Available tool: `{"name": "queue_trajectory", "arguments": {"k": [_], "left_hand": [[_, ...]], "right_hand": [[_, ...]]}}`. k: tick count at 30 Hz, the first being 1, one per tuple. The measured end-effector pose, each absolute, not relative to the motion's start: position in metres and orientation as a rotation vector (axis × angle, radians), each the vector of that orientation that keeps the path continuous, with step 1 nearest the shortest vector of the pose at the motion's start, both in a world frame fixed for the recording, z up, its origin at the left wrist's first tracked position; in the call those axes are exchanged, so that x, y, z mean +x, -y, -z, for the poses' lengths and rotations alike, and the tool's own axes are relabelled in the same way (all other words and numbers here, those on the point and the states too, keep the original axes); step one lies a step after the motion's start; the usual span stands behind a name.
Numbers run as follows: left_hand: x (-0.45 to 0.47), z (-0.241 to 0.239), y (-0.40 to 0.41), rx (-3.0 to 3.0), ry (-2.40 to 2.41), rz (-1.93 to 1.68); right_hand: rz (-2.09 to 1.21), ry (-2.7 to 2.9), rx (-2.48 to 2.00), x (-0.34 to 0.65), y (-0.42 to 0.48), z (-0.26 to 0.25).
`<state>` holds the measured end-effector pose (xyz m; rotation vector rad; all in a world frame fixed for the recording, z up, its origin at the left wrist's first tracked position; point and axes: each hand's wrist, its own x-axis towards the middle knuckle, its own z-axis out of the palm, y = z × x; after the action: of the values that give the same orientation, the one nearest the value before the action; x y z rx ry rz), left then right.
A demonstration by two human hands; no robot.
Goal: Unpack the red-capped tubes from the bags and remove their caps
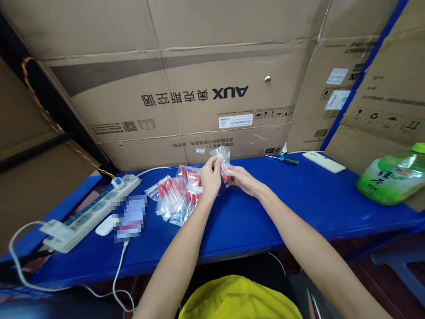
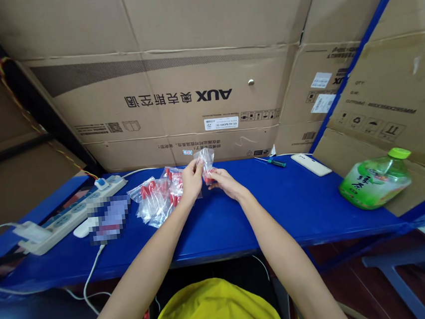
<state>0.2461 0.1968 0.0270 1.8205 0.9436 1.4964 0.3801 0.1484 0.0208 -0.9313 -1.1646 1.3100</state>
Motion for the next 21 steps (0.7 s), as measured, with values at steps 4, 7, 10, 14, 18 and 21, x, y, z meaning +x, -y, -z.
{"name": "queue_trajectory", "arguments": {"k": [4,7,10,14,18,21], "left_hand": [[0.243,-0.029,-0.197,1.785,-0.94,-1.519],[0.243,-0.03,-0.196,1.811,-0.891,-1.522],[0.243,-0.03,-0.197,1.849,-0.881,-1.531],[0.245,-0.027,-0.201,1.762,-0.884,-1.566],[0.241,-0.024,-0.211,1.547,-0.958,-1.638],[0.23,-0.025,-0.222,1.335,-1.072,-1.765]], "right_hand": [[-1.348,1.105,-0.9,0.376,-0.148,-0.021],[-1.32,1.073,-0.917,0.375,-0.15,-0.02],[-1.313,1.079,-0.943,0.375,-0.15,-0.02],[-1.347,1.087,-0.936,0.375,-0.148,-0.023],[-1.402,1.146,-0.968,0.378,-0.146,-0.025],[-1.416,1.216,-1.03,0.386,-0.144,-0.026]]}}
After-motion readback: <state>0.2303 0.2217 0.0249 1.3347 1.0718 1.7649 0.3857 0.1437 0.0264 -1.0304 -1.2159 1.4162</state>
